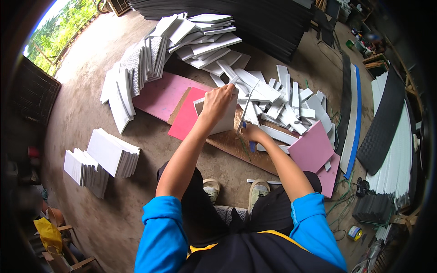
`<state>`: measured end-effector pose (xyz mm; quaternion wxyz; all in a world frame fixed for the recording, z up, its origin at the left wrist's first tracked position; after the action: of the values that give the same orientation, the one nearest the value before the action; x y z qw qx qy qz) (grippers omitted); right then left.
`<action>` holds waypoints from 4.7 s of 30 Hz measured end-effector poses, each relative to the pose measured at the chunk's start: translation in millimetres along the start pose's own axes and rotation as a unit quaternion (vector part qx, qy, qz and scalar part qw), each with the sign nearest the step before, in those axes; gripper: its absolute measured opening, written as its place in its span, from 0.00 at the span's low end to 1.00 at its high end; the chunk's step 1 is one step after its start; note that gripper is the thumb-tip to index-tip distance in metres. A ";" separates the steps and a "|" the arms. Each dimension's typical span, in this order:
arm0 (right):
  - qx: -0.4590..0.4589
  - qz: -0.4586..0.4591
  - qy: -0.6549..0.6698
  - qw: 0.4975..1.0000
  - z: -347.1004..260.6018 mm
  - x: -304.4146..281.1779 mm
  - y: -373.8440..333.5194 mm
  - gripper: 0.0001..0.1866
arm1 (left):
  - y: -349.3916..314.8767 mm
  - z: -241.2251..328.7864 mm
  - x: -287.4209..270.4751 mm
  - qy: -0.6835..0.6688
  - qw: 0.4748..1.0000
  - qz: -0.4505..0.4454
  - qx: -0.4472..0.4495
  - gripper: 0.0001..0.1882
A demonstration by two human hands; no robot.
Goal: The person sits on the floor and repeatedly cuts pink and white foam sheets using a utility knife. They align each sheet, trim edges, and stack the trimmed pieces into separate piles.
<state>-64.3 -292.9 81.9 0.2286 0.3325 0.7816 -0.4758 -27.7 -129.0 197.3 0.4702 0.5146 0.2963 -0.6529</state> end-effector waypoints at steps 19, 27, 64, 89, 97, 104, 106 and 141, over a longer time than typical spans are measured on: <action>-0.098 0.154 -0.011 0.983 -0.5 60.9 117.9 0.18 | -230.2 -189.2 42.2 -0.689 0.540 0.324 -0.360 0.19; -0.107 0.247 -0.152 0.951 -39.8 74.9 101.1 0.24 | -257.9 -150.7 73.2 -0.672 0.542 0.402 -0.306 0.20; -0.358 -0.186 0.032 0.914 -425.6 229.2 130.5 0.31 | -426.2 -277.1 43.2 -0.228 0.723 0.460 -0.461 0.27; -0.228 -0.124 -0.318 0.912 -284.8 45.5 0.5 0.19 | -301.7 -189.9 -14.9 -0.076 0.924 0.176 -0.332 0.32; -0.148 -0.040 -0.174 0.973 -110.0 -48.4 -60.1 0.17 | -154.4 -82.9 -49.7 -0.098 0.993 -0.020 0.065 0.17; -0.011 -0.074 -0.049 0.996 37.8 -72.9 -37.1 0.17 | -88.6 -49.9 -0.3 -0.007 0.980 -0.177 0.090 0.16; -0.073 0.013 -0.082 0.994 79.5 -67.6 -6.4 0.16 | -66.0 -47.7 24.9 0.000 0.978 -0.189 0.087 0.16; -0.040 0.049 0.706 0.705 -65.2 -176.7 454.9 0.30 | 247.0 -374.4 174.0 -0.534 0.614 0.194 -0.548 0.50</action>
<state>387.6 -139.5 -39.4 -0.3547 0.5994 0.7152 -0.0584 341.6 48.9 -54.5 0.8554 -0.2327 0.1889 -0.4225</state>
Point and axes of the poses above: each hand's wrist, its own y-axis towards the middle knuckle, its own x-axis out of the palm, z = x × y, the point moved 2 cm from there along y, towards the middle knuckle, and after that the axes turned 14 degrees about -z, right-handed, at the moved point
